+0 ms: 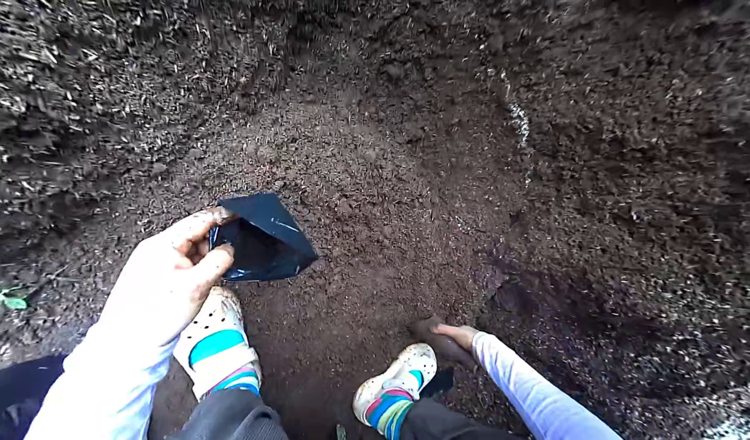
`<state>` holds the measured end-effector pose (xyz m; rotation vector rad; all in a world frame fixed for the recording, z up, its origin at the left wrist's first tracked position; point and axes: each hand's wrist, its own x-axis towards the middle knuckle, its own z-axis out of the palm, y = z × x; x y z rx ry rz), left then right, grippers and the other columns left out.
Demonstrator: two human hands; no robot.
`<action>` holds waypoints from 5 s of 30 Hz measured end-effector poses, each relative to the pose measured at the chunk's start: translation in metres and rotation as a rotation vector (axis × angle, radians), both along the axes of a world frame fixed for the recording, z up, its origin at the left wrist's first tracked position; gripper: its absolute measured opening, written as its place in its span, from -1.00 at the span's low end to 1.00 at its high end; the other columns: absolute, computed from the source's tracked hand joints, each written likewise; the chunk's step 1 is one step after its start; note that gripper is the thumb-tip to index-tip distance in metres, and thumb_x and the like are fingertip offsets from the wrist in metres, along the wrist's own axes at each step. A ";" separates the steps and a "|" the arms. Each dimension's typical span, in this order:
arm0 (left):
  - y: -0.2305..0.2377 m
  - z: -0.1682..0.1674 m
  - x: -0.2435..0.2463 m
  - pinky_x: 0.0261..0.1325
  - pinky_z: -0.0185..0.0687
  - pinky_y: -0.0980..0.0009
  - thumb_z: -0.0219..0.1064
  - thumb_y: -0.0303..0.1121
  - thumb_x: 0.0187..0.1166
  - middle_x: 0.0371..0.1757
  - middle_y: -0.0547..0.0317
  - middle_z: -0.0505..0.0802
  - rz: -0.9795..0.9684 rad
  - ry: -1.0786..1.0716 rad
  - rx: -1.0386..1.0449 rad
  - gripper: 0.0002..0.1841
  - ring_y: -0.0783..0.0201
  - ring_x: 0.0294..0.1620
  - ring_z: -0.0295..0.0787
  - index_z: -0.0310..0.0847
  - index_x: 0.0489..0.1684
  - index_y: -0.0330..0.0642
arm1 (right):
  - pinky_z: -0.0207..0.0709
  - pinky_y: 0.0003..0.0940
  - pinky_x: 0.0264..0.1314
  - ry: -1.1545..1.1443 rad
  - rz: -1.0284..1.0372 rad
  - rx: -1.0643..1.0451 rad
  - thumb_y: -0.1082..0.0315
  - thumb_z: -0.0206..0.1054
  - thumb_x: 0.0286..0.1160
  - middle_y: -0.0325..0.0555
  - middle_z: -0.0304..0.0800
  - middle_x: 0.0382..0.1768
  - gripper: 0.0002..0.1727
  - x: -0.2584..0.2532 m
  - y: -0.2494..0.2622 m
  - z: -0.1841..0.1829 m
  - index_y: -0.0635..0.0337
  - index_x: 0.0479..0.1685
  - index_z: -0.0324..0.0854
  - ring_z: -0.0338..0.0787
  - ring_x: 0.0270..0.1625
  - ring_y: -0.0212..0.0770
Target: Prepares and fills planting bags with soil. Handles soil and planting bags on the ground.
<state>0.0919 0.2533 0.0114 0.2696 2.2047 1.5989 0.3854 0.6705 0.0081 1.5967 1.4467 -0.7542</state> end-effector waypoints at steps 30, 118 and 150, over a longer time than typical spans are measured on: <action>0.034 0.048 -0.022 0.33 0.72 0.32 0.30 -0.41 0.35 0.52 0.16 0.73 -0.364 0.081 -0.282 -0.39 0.44 0.34 0.75 0.60 0.54 -0.05 | 0.35 0.43 0.54 1.147 -1.452 -0.279 -0.65 -0.37 0.50 0.00 0.18 0.81 0.02 -0.213 -0.117 -0.103 -0.26 0.88 -0.05 0.29 0.78 0.11; 0.069 0.041 -0.026 0.79 0.21 0.04 0.47 -0.37 0.33 0.76 -0.13 0.44 -0.261 0.064 -0.260 -0.14 0.03 0.78 0.34 0.26 0.79 -0.22 | 0.31 0.25 0.62 0.929 -1.008 0.304 -0.20 -0.09 0.85 0.17 0.23 0.78 -0.24 -0.119 -0.062 -0.054 0.13 0.83 0.10 0.34 0.74 0.18; 0.104 0.062 -0.041 0.83 0.13 0.15 0.37 -0.41 0.56 0.80 -0.10 0.39 -0.417 -0.139 -0.372 -0.29 0.11 0.80 0.31 0.25 0.78 -0.25 | 0.83 -0.12 -0.01 1.632 -1.015 -0.548 -0.39 -0.13 0.71 -0.16 0.89 -0.03 -0.31 -0.236 -0.146 0.034 -0.02 0.33 0.50 0.90 0.03 -0.21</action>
